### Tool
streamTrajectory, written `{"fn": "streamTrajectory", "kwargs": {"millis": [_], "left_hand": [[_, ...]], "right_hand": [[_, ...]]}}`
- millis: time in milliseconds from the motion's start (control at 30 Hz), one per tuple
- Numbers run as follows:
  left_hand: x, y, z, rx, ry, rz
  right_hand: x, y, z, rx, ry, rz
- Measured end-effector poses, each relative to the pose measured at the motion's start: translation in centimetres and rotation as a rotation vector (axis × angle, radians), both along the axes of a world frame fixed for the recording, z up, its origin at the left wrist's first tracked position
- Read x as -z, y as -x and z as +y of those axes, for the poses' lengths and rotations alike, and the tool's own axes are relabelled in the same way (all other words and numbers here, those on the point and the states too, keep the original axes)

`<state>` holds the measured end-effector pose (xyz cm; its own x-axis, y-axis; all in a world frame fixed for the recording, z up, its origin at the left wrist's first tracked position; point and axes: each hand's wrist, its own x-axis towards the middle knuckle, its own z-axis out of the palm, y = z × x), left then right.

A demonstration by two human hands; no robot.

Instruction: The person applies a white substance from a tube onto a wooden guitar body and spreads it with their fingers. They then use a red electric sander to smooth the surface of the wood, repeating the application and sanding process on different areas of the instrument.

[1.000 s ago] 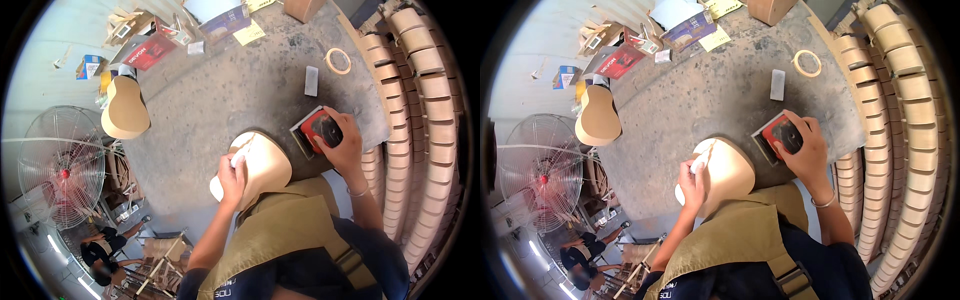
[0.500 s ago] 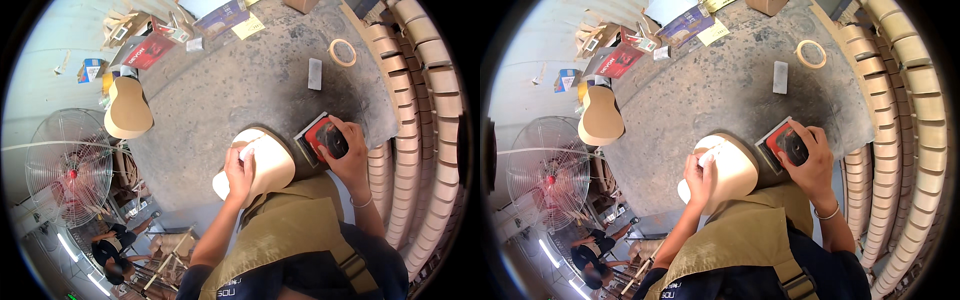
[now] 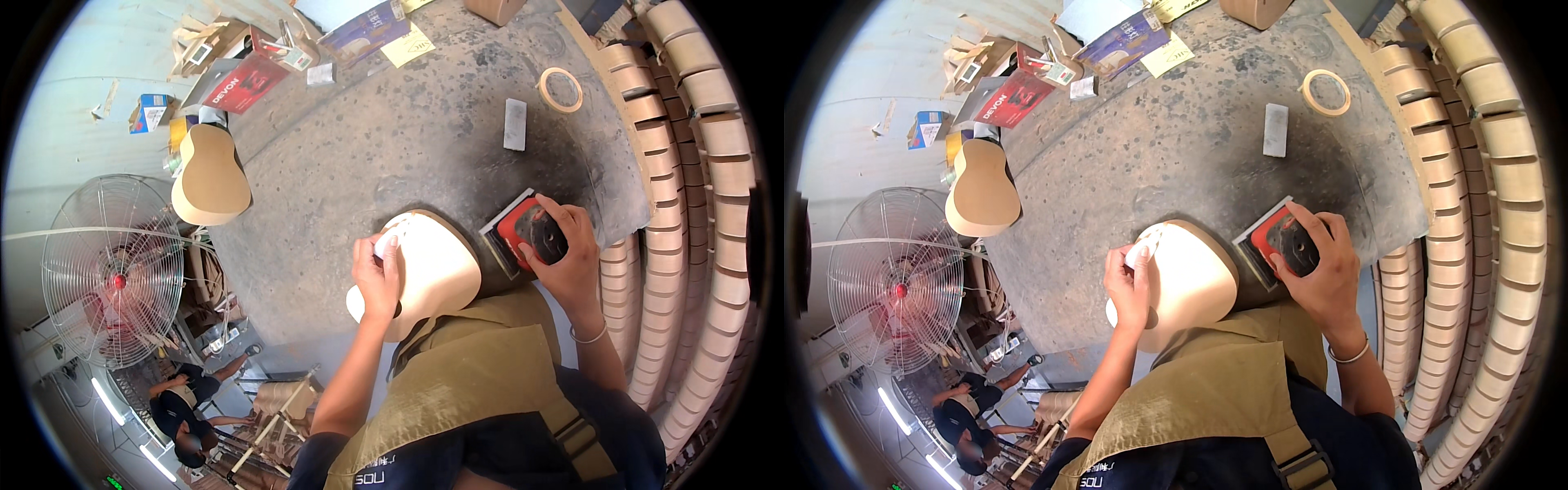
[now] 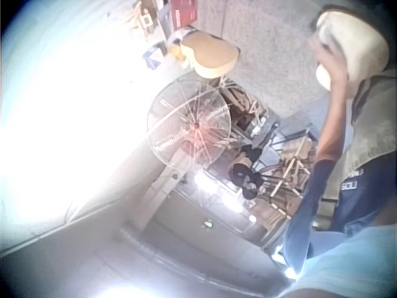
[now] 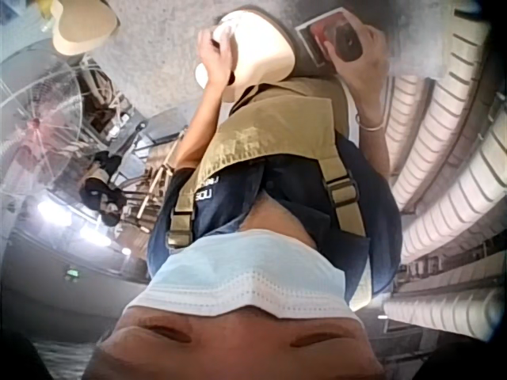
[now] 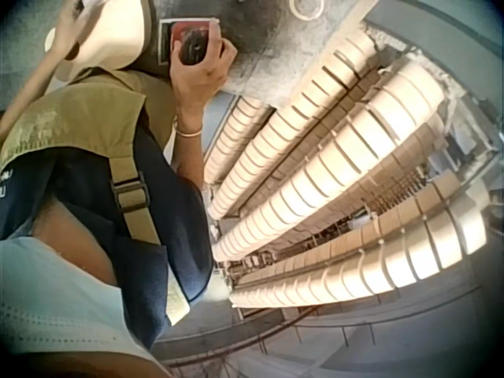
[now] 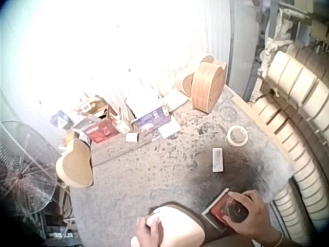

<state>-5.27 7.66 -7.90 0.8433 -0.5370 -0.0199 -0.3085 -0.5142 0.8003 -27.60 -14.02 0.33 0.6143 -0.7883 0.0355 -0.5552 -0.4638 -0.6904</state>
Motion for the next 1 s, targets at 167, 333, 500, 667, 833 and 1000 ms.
{"fn": "streamTrajectory", "kwargs": {"millis": [167,333,500,667,833,1000], "left_hand": [[-0.4,-0.3,0.3,-0.021,-0.065,0.043],[0.8,-1.0,0.4,-0.203,0.323,0.516],[1.7,-1.9,1.0,-0.158,0.471,0.617],[1.7,-1.2,0.0,-0.154,0.551,0.567],[0.8,-0.8,-0.2,-0.185,0.425,0.437],[3.2,0.2,1.5,-0.338,0.341,0.139]], "right_hand": [[0.0,-0.2,0.0,0.004,0.0,0.0],[-0.5,-1.0,-0.4,-0.018,-0.007,-0.046],[1.0,-1.7,-2.7,-0.085,-0.185,-0.183],[4.3,-3.6,-4.9,0.002,-0.892,-0.361],[3.9,-5.3,-5.3,-0.091,-0.763,-0.315],[-1.0,-8.5,-1.9,-0.386,-0.154,-0.081]]}}
